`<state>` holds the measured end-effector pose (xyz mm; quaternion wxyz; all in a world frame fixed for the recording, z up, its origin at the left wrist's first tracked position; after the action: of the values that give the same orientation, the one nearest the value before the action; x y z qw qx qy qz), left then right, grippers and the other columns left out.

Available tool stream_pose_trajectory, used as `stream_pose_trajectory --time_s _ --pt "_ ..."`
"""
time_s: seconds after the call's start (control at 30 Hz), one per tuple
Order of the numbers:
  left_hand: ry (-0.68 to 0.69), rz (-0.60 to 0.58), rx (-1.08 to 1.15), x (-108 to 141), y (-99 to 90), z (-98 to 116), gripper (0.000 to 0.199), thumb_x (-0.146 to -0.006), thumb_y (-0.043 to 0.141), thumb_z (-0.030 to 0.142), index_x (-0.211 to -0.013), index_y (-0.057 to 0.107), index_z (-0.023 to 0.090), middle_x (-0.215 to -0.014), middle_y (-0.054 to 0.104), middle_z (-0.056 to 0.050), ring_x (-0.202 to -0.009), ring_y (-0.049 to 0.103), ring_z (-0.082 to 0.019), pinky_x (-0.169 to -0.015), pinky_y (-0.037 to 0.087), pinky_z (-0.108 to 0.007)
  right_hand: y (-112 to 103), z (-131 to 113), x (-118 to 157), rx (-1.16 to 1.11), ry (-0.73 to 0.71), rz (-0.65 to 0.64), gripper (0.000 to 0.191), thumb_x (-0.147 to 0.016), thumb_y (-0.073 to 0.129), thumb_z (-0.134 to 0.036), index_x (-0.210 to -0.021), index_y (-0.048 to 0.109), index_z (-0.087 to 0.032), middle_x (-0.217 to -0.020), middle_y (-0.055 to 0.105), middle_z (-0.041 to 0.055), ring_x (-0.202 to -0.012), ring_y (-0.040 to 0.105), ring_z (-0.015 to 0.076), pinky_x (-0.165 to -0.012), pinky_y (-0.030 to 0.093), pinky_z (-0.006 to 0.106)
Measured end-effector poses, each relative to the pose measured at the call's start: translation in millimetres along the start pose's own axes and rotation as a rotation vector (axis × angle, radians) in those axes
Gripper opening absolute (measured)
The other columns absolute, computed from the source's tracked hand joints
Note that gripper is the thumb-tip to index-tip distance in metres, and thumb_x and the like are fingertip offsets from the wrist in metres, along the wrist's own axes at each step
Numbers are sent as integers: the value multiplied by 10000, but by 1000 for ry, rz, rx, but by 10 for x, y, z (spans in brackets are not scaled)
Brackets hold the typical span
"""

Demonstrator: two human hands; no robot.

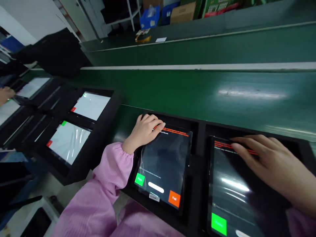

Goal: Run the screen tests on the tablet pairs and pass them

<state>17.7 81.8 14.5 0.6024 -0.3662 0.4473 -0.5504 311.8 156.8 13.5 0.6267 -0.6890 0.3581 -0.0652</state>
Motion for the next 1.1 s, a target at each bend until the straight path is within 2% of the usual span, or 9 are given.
stream_pose_trajectory --time_s 0.27,0.43,0.57,0.67,0.73,0.87,1.0,1.1 --pt "13 9 15 21 14 0 410 -1127 377 442 -1189 735 252 -1206 731 -48 -1111 610 -244 -1145 376 -520 37 41 33 -11 94 0 585 -1089 345 -647 -1086 724 -201 -1083 748 125 -990 697 283 -902 531 450" --pt "16 30 18 22 0 -2 388 -1123 390 420 -1147 734 241 -1182 734 -52 -1108 615 -248 -1159 356 -541 22 65 41 100 218 -8 616 -1086 295 -658 -1097 753 -246 -1094 760 117 -1034 705 313 -867 419 501" --pt "21 56 29 21 -17 -2 366 -1120 404 396 -1118 730 230 -1168 734 -51 -1104 628 -243 -1157 359 -538 -21 -9 -46 124 187 8 557 -1108 330 -603 -983 741 -250 -1003 761 92 -971 707 269 -766 341 427" --pt "27 82 45 24 -45 3 357 -1120 401 376 -1106 726 228 -1135 734 -49 -1097 633 -240 -1159 361 -537 -55 -43 -112 141 158 26 608 -1117 299 -612 -890 713 -229 -897 736 75 -909 692 253 -729 303 395" --pt "31 103 60 33 -72 12 346 -1119 402 362 -1110 723 232 -1117 732 -50 -1100 636 -238 -1157 365 -535 -102 -69 -133 163 145 51 646 -1124 262 -618 -859 694 -217 -853 718 63 -869 681 247 -735 295 390" --pt "45 140 90 51 -95 29 334 -1115 403 337 -1111 721 232 -1118 731 -56 -1104 647 -232 -1163 367 -536 -201 -129 -141 219 142 104 607 -1142 285 -569 -867 689 -210 -829 708 49 -845 660 230 -787 300 398" --pt "45 168 106 11 -83 6 284 -1095 465 327 -1075 736 245 -1105 750 -37 -1086 664 -234 -1206 329 -590 -264 -180 -167 246 122 146 575 -1148 312 -514 -837 693 -218 -803 716 30 -812 651 208 -832 320 403" --pt "20 233 113 50 -213 -27 225 -1068 531 314 -1075 740 231 -1119 764 -51 -1086 679 -249 -1195 358 -601 -449 -213 -129 262 139 214 521 -1142 359 -487 -881 717 -213 -826 729 41 -814 658 215 -867 345 412"
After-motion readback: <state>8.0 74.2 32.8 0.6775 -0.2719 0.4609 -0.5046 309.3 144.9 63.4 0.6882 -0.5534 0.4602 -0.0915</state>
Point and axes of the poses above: each hand's wrist, its own x-axis away from the middle knuckle, its own y-axis out of the palm, z = x × y, the point moved 10 cm from there along -x, towards the middle knuckle
